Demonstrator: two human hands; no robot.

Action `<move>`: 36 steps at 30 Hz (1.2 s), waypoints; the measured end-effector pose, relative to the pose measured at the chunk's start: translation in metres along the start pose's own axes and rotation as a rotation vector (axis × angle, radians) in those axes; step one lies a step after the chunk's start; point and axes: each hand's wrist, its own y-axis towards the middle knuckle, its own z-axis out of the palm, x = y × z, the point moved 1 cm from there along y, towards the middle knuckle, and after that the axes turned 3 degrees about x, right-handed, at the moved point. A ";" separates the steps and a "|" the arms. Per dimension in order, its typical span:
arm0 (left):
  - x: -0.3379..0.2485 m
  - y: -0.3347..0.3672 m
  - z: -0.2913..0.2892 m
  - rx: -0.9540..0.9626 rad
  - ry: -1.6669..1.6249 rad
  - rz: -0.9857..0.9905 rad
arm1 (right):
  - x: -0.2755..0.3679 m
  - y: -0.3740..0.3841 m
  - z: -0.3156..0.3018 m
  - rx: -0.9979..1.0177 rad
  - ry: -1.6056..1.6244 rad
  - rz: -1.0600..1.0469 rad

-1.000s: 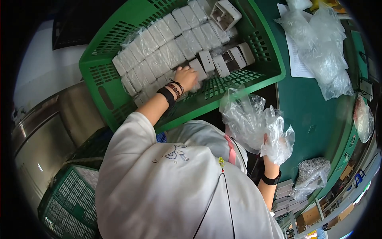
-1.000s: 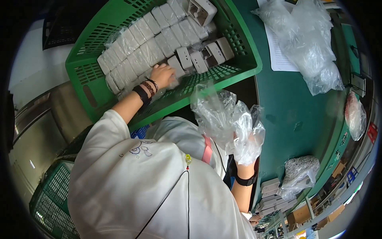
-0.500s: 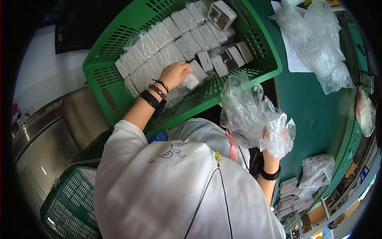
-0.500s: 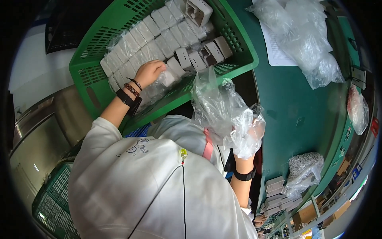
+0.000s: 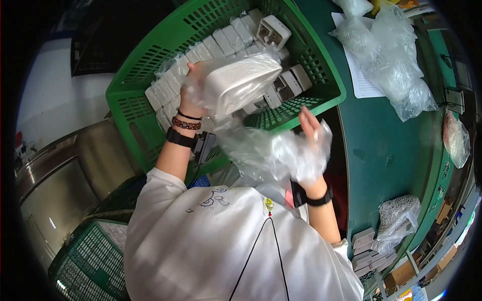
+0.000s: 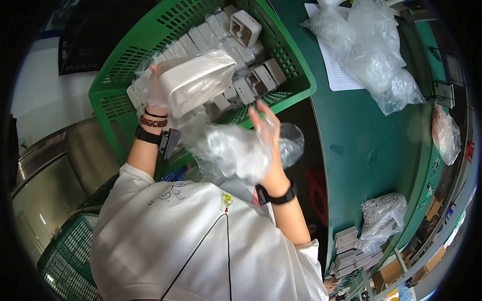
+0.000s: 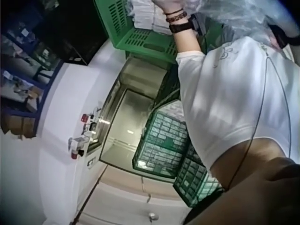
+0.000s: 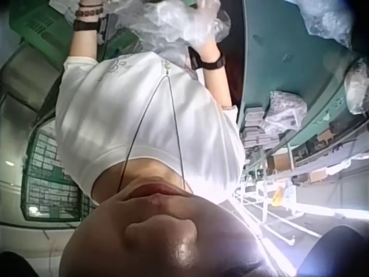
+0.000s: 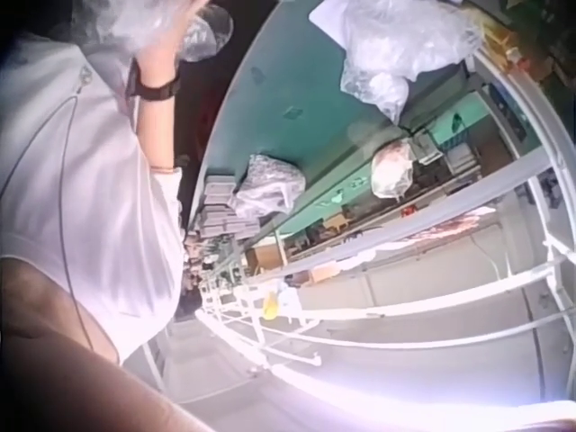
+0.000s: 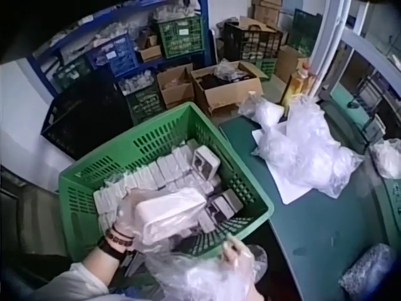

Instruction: The person inserts small white components into plastic housings, places them into a green crate, and then individually wraps each housing in a plastic bag.

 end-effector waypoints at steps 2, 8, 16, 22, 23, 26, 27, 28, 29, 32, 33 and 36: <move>-0.002 0.015 -0.023 0.269 -0.088 -0.104 | -0.017 0.030 0.019 -0.075 0.071 -0.009; 0.006 0.014 0.005 0.205 -0.033 -0.087 | -0.099 0.083 0.078 0.174 1.505 0.810; 0.022 0.011 0.014 0.203 0.285 0.052 | -0.048 0.081 0.080 0.190 0.437 0.230; 0.011 -0.012 0.036 0.630 0.760 0.167 | -0.063 0.075 0.078 0.002 0.656 0.354; 0.007 -0.007 0.032 0.552 0.804 0.240 | -0.064 0.071 0.073 -0.057 0.658 0.378; -0.002 0.008 0.019 0.315 0.932 0.447 | -0.062 0.059 0.048 0.051 0.850 0.629; -0.004 0.012 0.015 0.234 0.975 0.514 | -0.062 0.057 0.046 0.105 0.948 0.755; -0.004 0.015 0.013 0.155 1.017 0.579 | -0.062 0.056 0.047 0.101 0.951 0.760; 0.000 0.019 0.012 0.161 1.020 0.572 | -0.062 0.055 0.048 0.094 0.958 0.751; 0.031 0.033 0.009 0.228 0.233 -0.075 | -0.072 0.044 0.041 0.047 0.964 0.750; 0.040 0.042 0.003 0.237 0.239 -0.091 | -0.083 0.039 0.035 0.061 0.576 0.519; 0.072 0.106 -0.026 0.124 0.159 -0.168 | -0.091 0.028 0.011 0.079 -0.220 0.071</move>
